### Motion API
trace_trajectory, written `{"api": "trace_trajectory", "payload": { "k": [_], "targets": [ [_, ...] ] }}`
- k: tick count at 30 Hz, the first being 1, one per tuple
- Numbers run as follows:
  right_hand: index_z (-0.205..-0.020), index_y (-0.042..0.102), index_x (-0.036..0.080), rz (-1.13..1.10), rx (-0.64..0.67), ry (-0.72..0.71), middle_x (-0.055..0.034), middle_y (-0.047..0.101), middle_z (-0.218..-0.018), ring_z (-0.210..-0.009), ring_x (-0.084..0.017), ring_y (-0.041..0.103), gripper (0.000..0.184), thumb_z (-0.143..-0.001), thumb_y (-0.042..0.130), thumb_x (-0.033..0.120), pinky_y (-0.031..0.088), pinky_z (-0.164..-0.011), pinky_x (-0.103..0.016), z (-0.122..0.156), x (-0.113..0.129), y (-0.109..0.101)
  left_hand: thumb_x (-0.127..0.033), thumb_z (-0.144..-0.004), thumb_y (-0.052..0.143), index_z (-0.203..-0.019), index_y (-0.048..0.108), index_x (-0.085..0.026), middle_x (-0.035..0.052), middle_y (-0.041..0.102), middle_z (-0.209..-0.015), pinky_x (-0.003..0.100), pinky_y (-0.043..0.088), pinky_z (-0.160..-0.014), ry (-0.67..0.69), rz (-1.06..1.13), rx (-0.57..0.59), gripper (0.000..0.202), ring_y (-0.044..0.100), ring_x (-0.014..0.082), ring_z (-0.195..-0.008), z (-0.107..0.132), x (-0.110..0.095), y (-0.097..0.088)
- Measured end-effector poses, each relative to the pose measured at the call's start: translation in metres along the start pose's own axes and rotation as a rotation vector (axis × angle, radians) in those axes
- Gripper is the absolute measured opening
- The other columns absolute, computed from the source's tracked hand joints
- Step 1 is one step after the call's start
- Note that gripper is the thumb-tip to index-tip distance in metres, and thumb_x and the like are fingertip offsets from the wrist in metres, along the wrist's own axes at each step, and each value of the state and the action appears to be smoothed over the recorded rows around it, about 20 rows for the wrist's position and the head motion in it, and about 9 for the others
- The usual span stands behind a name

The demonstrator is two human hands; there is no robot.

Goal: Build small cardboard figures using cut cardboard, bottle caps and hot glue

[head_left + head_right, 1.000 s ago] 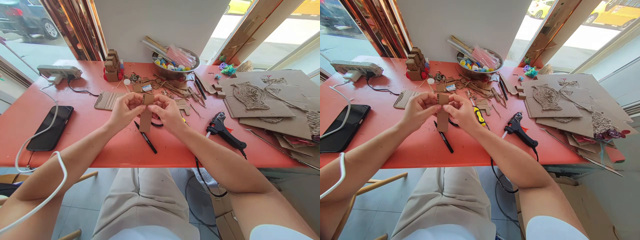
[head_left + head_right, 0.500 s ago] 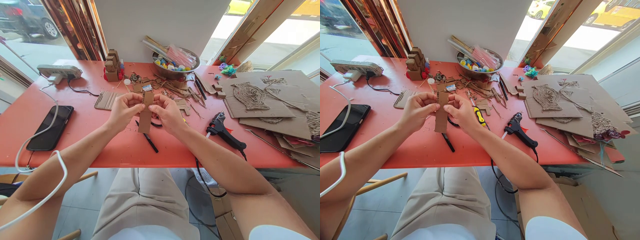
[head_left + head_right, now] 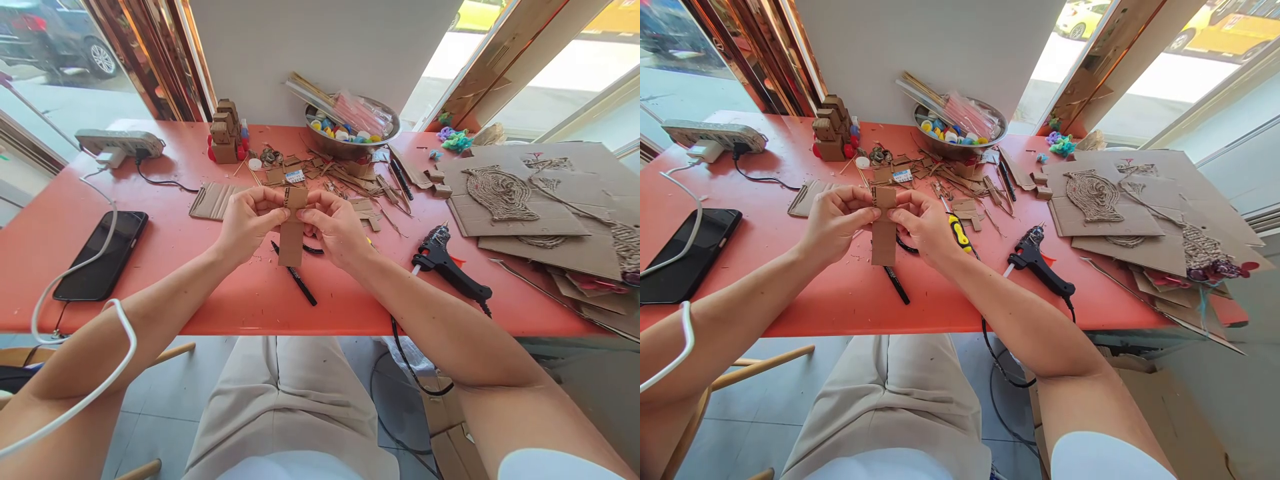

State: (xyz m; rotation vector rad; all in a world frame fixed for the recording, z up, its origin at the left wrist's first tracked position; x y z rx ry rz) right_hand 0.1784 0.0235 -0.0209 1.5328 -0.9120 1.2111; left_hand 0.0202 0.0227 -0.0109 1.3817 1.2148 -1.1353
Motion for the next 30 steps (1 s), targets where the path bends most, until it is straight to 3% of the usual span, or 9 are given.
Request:
{"api": "trace_trajectory", "payload": {
  "k": [8,16,24,30],
  "targets": [
    [-0.084,0.059,0.025,0.020,0.053,-0.025,0.0063,0.062,-0.072,-0.066,-0.011,0.053,0.042,-0.061,0.088,0.043,0.044,-0.061,-0.025,0.0014,0.0039,0.0019,-0.030,-0.057,0.086,-0.071,0.064,-0.021,0.0022,0.075,-0.075,0.031,0.062,-0.061,0.004,0.012,-0.017,0.028,0.075,0.0220,-0.074,-0.0008,0.0004,-0.0034],
    [-0.080,0.054,0.025,0.034,-0.020,-0.010,0.0066,0.056,-0.072,-0.064,-0.010,0.049,0.039,-0.065,0.087,0.040,0.043,-0.059,-0.025,-0.0003,-0.0036,-0.0045,-0.028,-0.055,0.087,-0.073,0.069,-0.017,0.0037,0.076,-0.076,0.032,0.064,-0.065,-0.044,0.040,0.031,0.027,0.077,0.0228,-0.076,0.0007,-0.0017,-0.0014],
    [-0.084,0.065,0.022,-0.016,0.006,0.041,0.0047,0.066,-0.074,-0.065,-0.010,0.053,0.040,-0.060,0.091,0.041,0.047,-0.061,-0.025,-0.0001,0.0003,-0.0018,-0.027,-0.055,0.087,-0.072,0.067,-0.018,0.0031,0.077,-0.076,0.032,0.065,-0.066,-0.053,0.058,-0.010,0.028,0.077,0.0231,-0.077,0.0006,-0.0003,-0.0010],
    [-0.081,0.066,0.021,0.074,-0.070,0.034,0.0018,0.068,-0.075,-0.073,-0.014,0.062,0.033,-0.064,0.087,0.040,0.048,-0.058,-0.024,0.0009,-0.0002,-0.0029,-0.033,-0.052,0.089,-0.073,0.069,-0.019,0.0028,0.076,-0.072,0.033,0.065,-0.064,-0.075,0.040,0.040,0.032,0.078,0.0242,-0.075,0.0020,-0.0031,0.0011]
  ]
}}
Point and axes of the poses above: each hand's wrist, its own z-axis away from the middle knuckle, its own y-axis out of the palm, x = y × z, the point moved 2 cm from there along -z, towards the middle knuckle
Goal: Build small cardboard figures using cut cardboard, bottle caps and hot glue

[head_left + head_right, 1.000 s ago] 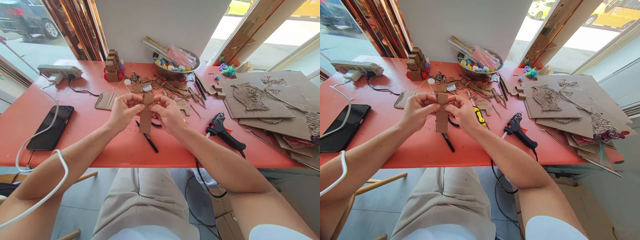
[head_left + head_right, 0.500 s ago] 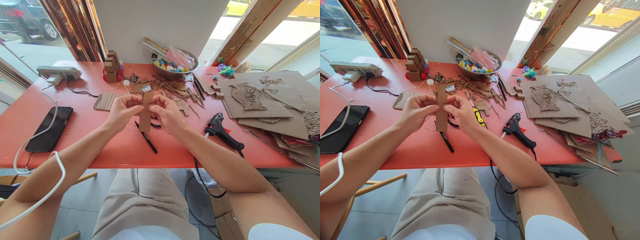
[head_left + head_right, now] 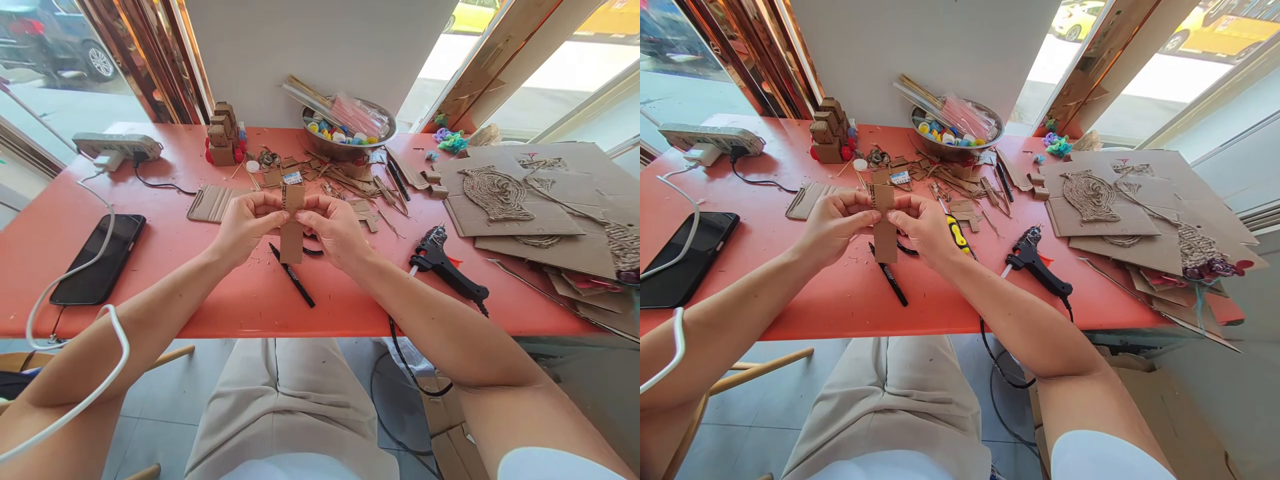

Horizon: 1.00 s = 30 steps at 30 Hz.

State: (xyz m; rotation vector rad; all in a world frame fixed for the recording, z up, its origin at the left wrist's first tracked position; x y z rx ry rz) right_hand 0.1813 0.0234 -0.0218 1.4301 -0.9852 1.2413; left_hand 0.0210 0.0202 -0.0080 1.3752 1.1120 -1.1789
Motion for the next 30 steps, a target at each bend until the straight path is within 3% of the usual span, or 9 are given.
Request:
{"api": "trace_trajectory", "payload": {
  "k": [9,20,26,30],
  "targets": [
    [-0.081,0.066,0.021,-0.035,0.013,0.005,0.0019,0.067,-0.074,-0.070,-0.014,0.059,0.036,-0.058,0.085,0.042,0.046,-0.057,-0.025,-0.0019,-0.0014,0.0024,-0.034,-0.050,0.088,-0.068,0.065,-0.020,0.0017,0.073,-0.068,0.035,0.063,-0.063,0.036,-0.007,-0.040,0.032,0.076,0.0239,-0.072,0.0005,0.0010,0.0015],
    [-0.065,0.057,0.023,-0.073,-0.068,-0.056,0.0066,0.062,-0.064,-0.062,-0.010,0.052,0.038,-0.054,0.088,0.043,0.043,-0.056,-0.024,-0.0015,-0.0003,0.0076,-0.035,-0.050,0.087,-0.069,0.063,-0.020,0.0017,0.073,-0.072,0.032,0.061,-0.062,0.004,0.015,-0.059,0.034,0.074,0.0212,-0.071,-0.0009,0.0056,0.0022],
    [-0.082,0.064,0.022,-0.066,-0.003,-0.046,0.0043,0.063,-0.074,-0.067,-0.011,0.053,0.039,-0.061,0.088,0.045,0.044,-0.058,-0.024,-0.0018,-0.0047,0.0073,-0.037,-0.049,0.091,-0.070,0.063,-0.020,-0.0001,0.071,-0.068,0.031,0.060,-0.060,0.015,0.013,-0.055,0.039,0.074,0.0212,-0.071,-0.0030,0.0053,-0.0008],
    [-0.079,0.064,0.021,-0.112,-0.002,0.002,0.0037,0.065,-0.074,-0.069,-0.012,0.055,0.042,-0.055,0.090,0.044,0.045,-0.060,-0.025,-0.0016,-0.0037,0.0081,-0.036,-0.049,0.091,-0.068,0.064,-0.021,-0.0006,0.071,-0.067,0.030,0.061,-0.059,0.026,0.023,-0.057,0.037,0.074,0.0204,-0.069,-0.0019,0.0035,0.0000]
  ]
}}
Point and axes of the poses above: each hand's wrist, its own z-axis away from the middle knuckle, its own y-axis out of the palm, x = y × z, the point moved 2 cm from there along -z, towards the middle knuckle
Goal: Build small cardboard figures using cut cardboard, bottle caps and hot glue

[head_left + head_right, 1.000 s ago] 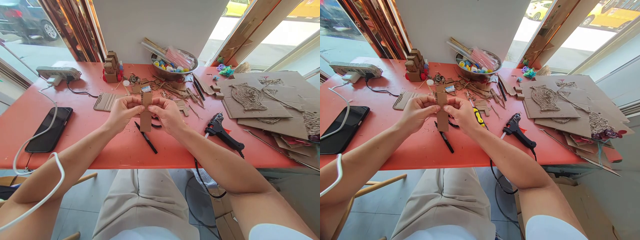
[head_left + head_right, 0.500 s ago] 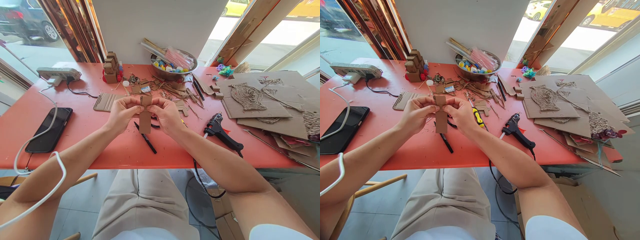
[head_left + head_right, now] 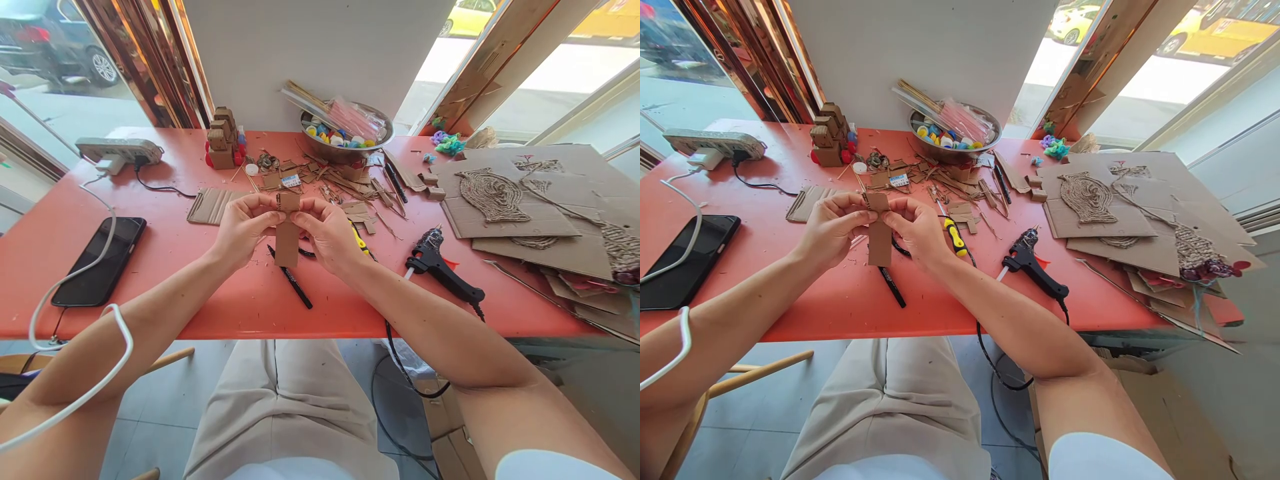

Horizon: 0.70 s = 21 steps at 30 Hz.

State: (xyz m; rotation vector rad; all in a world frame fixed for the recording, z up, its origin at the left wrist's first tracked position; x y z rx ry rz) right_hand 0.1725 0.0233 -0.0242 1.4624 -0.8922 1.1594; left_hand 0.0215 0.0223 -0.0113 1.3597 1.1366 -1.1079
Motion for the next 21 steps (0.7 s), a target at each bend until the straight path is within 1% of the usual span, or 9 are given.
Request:
{"api": "trace_trajectory", "payload": {
  "k": [2,5,8,10,13,17,21],
  "targets": [
    [-0.073,0.060,0.022,-0.001,-0.012,-0.015,0.0049,0.063,-0.071,-0.068,-0.012,0.055,0.040,-0.054,0.089,0.042,0.047,-0.062,-0.025,-0.001,0.001,0.000,-0.034,-0.048,0.091,-0.066,0.064,-0.021,-0.0007,0.072,-0.067,0.030,0.062,-0.058,-0.006,0.010,-0.002,0.035,0.073,0.0195,-0.067,0.001,0.000,0.001],
    [-0.068,0.053,0.023,0.026,-0.021,-0.075,0.0057,0.060,-0.068,-0.069,-0.012,0.056,0.035,-0.059,0.083,0.038,0.049,-0.065,-0.026,-0.002,0.000,-0.002,-0.034,-0.049,0.090,-0.064,0.062,-0.021,0.0007,0.074,-0.069,0.030,0.062,-0.058,-0.016,0.018,0.011,0.035,0.074,0.0197,-0.067,0.001,0.001,0.002],
    [-0.068,0.050,0.024,0.058,-0.027,-0.097,0.0062,0.058,-0.066,-0.065,-0.011,0.053,0.032,-0.062,0.079,0.036,0.046,-0.060,-0.024,-0.002,-0.002,-0.003,-0.032,-0.049,0.089,-0.064,0.059,-0.021,0.0004,0.075,-0.070,0.028,0.061,-0.057,-0.029,0.032,0.024,0.035,0.074,0.0187,-0.066,0.001,0.002,0.002],
    [-0.069,0.050,0.025,0.072,-0.029,-0.093,0.0071,0.056,-0.064,-0.060,-0.010,0.049,0.033,-0.062,0.080,0.038,0.041,-0.056,-0.023,-0.001,-0.003,-0.003,-0.031,-0.048,0.089,-0.065,0.059,-0.021,-0.0002,0.075,-0.070,0.028,0.061,-0.057,-0.039,0.044,0.023,0.035,0.073,0.0176,-0.065,0.001,0.003,0.002],
    [-0.069,0.051,0.025,0.069,-0.019,-0.083,0.0085,0.053,-0.060,-0.056,-0.009,0.044,0.034,-0.061,0.080,0.041,0.037,-0.052,-0.023,0.002,-0.002,-0.002,-0.032,-0.048,0.088,-0.066,0.060,-0.020,-0.0002,0.074,-0.069,0.029,0.061,-0.058,-0.061,0.043,0.023,0.036,0.073,0.0183,-0.065,0.002,0.001,0.002],
    [-0.069,0.051,0.025,0.051,-0.027,-0.064,0.0085,0.051,-0.062,-0.057,-0.008,0.043,0.036,-0.062,0.081,0.043,0.037,-0.053,-0.023,0.009,-0.002,0.001,-0.033,-0.049,0.088,-0.068,0.064,-0.019,0.0000,0.072,-0.067,0.031,0.061,-0.060,-0.093,0.038,0.045,0.033,0.072,0.0192,-0.065,0.005,-0.002,0.002],
    [-0.067,0.048,0.025,0.041,-0.036,-0.016,0.0074,0.053,-0.062,-0.057,-0.008,0.043,0.037,-0.063,0.081,0.040,0.037,-0.054,-0.023,0.017,-0.001,0.001,-0.031,-0.050,0.089,-0.067,0.067,-0.019,-0.0005,0.072,-0.065,0.027,0.057,-0.056,-0.122,0.056,0.090,0.030,0.068,0.0165,-0.060,0.010,-0.006,0.003]
  ]
}}
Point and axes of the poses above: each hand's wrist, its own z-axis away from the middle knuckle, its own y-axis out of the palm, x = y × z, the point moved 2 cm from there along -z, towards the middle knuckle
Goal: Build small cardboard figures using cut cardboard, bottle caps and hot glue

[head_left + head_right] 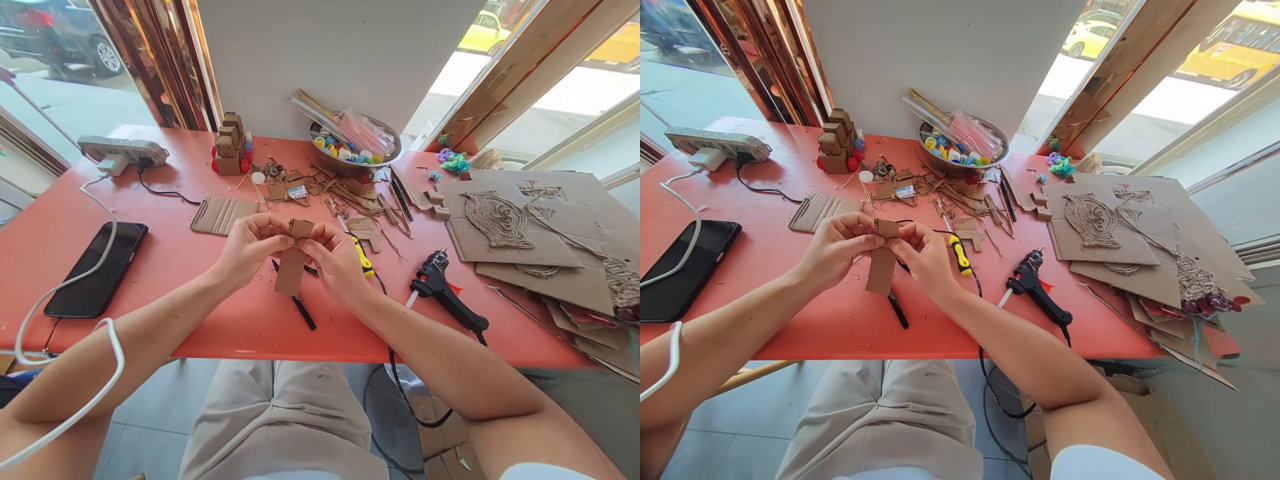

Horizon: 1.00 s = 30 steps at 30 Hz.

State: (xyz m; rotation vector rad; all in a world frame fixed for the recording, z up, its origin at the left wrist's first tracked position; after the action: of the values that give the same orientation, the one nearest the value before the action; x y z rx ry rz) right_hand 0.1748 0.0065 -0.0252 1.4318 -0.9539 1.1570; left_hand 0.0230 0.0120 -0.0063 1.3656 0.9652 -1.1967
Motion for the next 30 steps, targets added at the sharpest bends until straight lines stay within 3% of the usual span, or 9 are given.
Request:
{"api": "trace_trajectory", "payload": {
  "k": [5,14,18,24,30],
  "targets": [
    [-0.066,0.054,0.024,0.019,0.005,0.057,0.0065,0.053,-0.062,-0.055,-0.008,0.040,0.033,-0.064,0.083,0.039,0.034,-0.053,-0.024,0.008,0.003,0.000,-0.031,-0.053,0.092,-0.067,0.071,-0.018,0.0008,0.074,-0.067,0.025,0.054,-0.056,-0.027,-0.002,0.010,0.029,0.066,0.0145,-0.061,0.006,0.000,-0.001],
    [-0.064,0.057,0.023,-0.005,-0.021,0.123,0.0044,0.058,-0.063,-0.055,-0.009,0.043,0.041,-0.061,0.092,0.044,0.040,-0.054,-0.026,0.012,0.003,-0.002,-0.037,-0.056,0.097,-0.067,0.070,-0.018,0.0005,0.069,-0.063,0.024,0.051,-0.055,-0.110,0.009,0.046,0.036,0.061,0.0131,-0.058,0.010,0.002,-0.003],
    [-0.061,0.057,0.023,-0.033,-0.023,0.112,0.0044,0.058,-0.063,-0.055,-0.008,0.043,0.042,-0.059,0.095,0.042,0.041,-0.055,-0.026,0.011,0.003,-0.002,-0.034,-0.057,0.094,-0.067,0.069,-0.018,0.0010,0.071,-0.066,0.025,0.053,-0.057,-0.092,0.004,0.046,0.031,0.063,0.0137,-0.059,0.010,0.002,-0.003],
    [-0.060,0.054,0.023,-0.044,-0.016,0.074,0.0068,0.053,-0.057,-0.051,-0.007,0.039,0.042,-0.058,0.092,0.041,0.033,-0.050,-0.023,0.003,0.000,-0.001,-0.032,-0.054,0.093,-0.065,0.067,-0.019,-0.0009,0.069,-0.063,0.024,0.053,-0.056,-0.028,0.006,0.027,0.031,0.063,0.0129,-0.058,0.006,0.002,-0.004],
    [-0.064,0.052,0.024,-0.018,0.011,-0.026,0.0071,0.053,-0.061,-0.056,-0.008,0.042,0.042,-0.060,0.090,0.043,0.037,-0.053,-0.024,-0.004,0.002,0.001,-0.030,-0.050,0.094,-0.063,0.064,-0.019,-0.0005,0.073,-0.065,0.026,0.057,-0.058,-0.007,0.053,0.028,0.035,0.067,0.0145,-0.060,-0.001,0.003,-0.005]
  ]
}}
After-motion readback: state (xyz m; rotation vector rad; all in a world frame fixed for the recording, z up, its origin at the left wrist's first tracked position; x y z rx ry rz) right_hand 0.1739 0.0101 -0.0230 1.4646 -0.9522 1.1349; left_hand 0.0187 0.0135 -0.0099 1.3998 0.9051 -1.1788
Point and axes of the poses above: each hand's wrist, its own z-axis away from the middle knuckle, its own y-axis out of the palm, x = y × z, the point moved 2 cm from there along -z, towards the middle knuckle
